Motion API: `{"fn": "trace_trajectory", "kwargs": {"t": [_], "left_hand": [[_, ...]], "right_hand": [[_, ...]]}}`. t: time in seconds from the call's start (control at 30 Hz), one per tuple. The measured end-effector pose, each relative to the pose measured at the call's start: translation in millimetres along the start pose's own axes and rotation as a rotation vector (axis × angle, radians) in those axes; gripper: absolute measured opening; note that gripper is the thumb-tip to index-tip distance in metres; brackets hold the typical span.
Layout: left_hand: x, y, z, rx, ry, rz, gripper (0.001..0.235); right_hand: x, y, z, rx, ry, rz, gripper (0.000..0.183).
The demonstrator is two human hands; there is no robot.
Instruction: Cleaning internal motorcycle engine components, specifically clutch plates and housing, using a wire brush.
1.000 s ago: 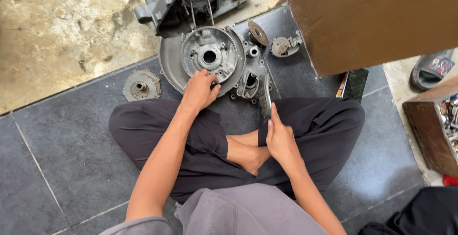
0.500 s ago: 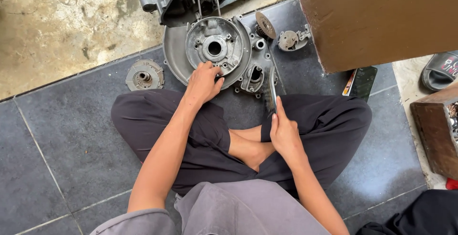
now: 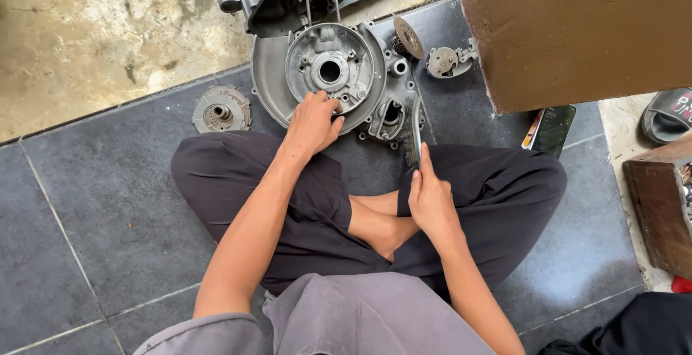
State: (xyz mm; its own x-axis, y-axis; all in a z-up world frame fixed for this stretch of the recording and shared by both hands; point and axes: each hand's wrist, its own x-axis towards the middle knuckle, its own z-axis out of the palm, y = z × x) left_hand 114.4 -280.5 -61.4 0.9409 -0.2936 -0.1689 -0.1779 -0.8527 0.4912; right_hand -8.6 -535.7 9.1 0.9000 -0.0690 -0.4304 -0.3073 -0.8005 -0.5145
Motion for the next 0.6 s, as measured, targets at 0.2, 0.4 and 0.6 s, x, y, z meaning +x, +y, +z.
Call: {"fn": "trace_trajectory", "kwargs": {"t": [0.2, 0.4, 0.6], "left_hand": [[-3, -1, -4, -0.022, 0.014, -0.018, 0.012], [-5, 1, 0, -0.065, 0.028, -0.017, 0.011], [-2, -1, 9, 0.02, 0.089, 0.0, 0.005]], "right_hand": [[0, -13, -3, -0.021, 0.047, -0.075, 0.056], [-14, 3, 4, -0.058, -0.014, 0.012, 0.058], [11, -4, -2, 0.035, 0.03, -0.052, 0.057]]}}
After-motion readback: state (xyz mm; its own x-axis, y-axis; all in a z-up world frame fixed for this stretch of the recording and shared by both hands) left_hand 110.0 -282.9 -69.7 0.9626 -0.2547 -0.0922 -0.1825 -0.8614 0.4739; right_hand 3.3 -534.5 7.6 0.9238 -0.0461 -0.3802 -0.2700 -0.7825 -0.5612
